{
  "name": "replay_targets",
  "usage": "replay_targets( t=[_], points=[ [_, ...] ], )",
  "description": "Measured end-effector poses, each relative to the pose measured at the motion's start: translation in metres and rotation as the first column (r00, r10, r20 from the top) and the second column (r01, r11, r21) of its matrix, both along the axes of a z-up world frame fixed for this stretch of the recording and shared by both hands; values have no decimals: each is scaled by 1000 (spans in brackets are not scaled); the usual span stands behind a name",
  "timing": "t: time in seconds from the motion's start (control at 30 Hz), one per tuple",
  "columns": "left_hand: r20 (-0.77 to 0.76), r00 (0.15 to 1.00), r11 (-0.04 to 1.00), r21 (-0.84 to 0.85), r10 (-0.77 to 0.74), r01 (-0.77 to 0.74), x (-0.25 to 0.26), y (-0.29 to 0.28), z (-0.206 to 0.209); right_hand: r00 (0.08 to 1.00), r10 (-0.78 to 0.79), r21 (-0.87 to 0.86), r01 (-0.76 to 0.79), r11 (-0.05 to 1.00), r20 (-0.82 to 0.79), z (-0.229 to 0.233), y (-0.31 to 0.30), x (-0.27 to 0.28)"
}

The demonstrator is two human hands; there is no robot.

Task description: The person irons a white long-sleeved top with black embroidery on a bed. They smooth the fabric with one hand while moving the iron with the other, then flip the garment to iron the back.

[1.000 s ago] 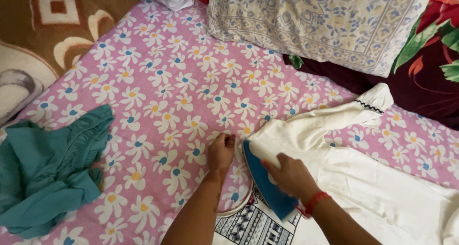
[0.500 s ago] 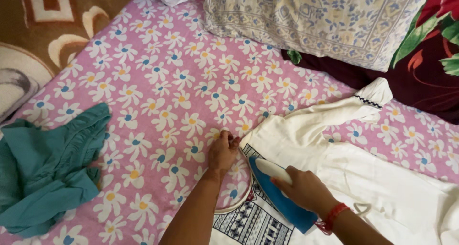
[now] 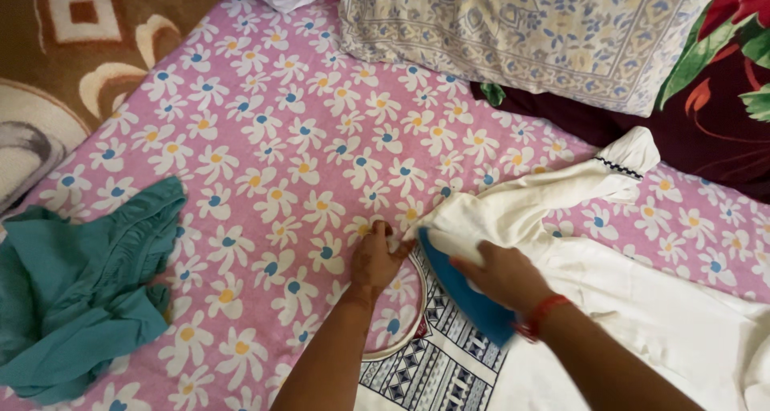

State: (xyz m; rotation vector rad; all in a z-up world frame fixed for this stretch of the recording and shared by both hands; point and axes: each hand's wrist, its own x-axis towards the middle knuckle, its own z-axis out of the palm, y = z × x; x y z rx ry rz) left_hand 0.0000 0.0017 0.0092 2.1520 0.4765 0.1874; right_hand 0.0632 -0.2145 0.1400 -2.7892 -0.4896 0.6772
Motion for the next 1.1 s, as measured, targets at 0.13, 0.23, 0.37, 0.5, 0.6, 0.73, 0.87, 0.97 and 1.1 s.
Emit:
replay_targets(
  t=[0.13,0.23,0.37,0.5,0.6,0.73,0.87,0.97,1.1],
  points=[
    [-55,998,999,14,-39,40,-1,2,-2,990,-5,-169,-19,985,-140,14,-50,4],
    [-19,999,999,34,-35,36,2,2,-6,991,0,-207,-28,978,-135,15,-58,7],
    [-18,999,999,28,-27,27,0,0,-9,996,91,-173,-90,981,0,1,-44,14],
    [27,1000,1000,8,-12,11,1,0,-8,998,60,-92,-57,994,28,-6,-4,34],
    [2,1000,1000,-26,15,-15,1,-1,-7,996,67,-34,-65,997,64,-5,23,51],
    [-32,999,1000,-17,25,-25,1,-1,-4,998,61,-20,-60,998,25,-1,32,55],
    [-57,998,1000,22,18,-17,1,-1,-3,989,-34,-86,22,996,-145,7,6,41],
    [-35,999,1000,20,13,-12,1,0,-6,995,0,-68,-6,998,-101,6,-7,31],
    [-8,1000,999,31,11,-11,1,-2,-8,991,-60,-37,56,998,-119,2,11,43]
  ],
)
